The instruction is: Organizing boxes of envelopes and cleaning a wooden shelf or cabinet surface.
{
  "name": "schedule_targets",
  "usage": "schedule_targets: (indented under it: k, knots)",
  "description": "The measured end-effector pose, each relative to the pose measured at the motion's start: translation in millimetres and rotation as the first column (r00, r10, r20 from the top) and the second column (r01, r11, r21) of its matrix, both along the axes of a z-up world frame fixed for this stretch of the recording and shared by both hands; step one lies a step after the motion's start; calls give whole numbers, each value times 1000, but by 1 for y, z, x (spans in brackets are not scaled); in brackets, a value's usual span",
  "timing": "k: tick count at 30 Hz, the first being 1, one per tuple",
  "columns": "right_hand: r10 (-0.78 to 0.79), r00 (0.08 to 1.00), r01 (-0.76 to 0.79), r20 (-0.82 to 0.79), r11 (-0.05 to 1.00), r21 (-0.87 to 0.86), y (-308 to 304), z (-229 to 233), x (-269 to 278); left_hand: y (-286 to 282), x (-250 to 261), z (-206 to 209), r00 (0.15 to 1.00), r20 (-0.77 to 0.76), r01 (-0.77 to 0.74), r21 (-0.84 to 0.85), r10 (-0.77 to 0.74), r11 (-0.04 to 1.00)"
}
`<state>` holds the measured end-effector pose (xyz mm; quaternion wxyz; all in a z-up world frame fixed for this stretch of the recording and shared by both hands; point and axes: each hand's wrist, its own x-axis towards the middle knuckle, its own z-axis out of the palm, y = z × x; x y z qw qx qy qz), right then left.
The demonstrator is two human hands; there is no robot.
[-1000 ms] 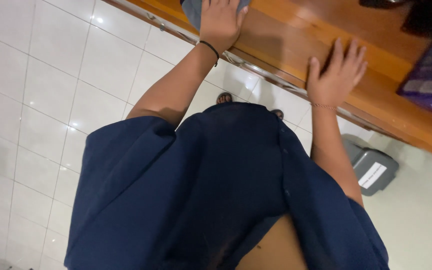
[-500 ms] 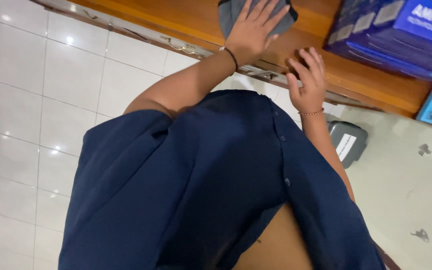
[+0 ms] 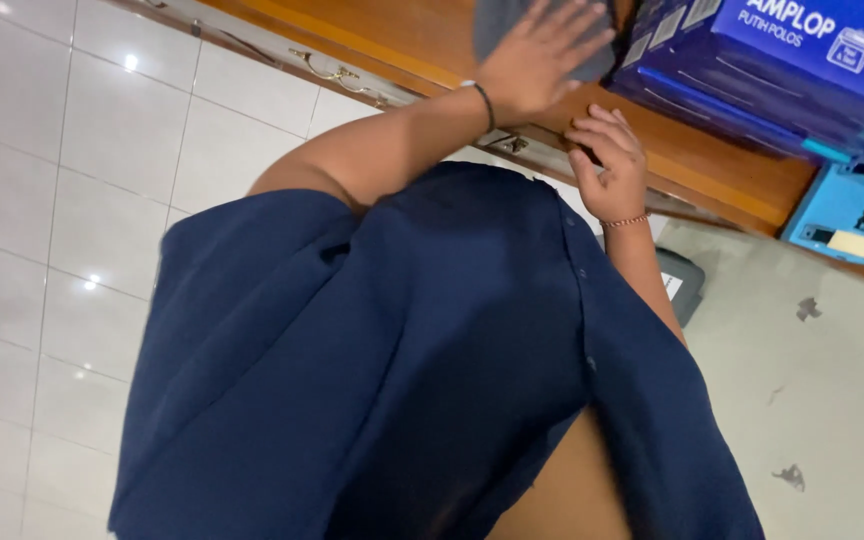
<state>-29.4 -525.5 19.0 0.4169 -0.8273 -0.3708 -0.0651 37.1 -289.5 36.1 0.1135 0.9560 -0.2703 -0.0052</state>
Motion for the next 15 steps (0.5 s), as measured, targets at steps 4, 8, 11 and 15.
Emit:
schedule_targets:
  k: [4,8,11,15]
  knots:
    - [48,998,-47,41,999,-23,0,0,2,-19,8,5,1000,-17,13,-5,-13,1000]
    - [59,994,-53,93,996,-69,1,-2,3,-19,13,-3,1000,20,21,-47,-20,999]
    - [59,993,-49,106,994,-99,1,0,1,-2,2,4,998,12,59,-73,-59,996]
    - [77,990,-63,119,991,-115,0,-1,0,52,-4,-15,996,70,-39,-154,50,987]
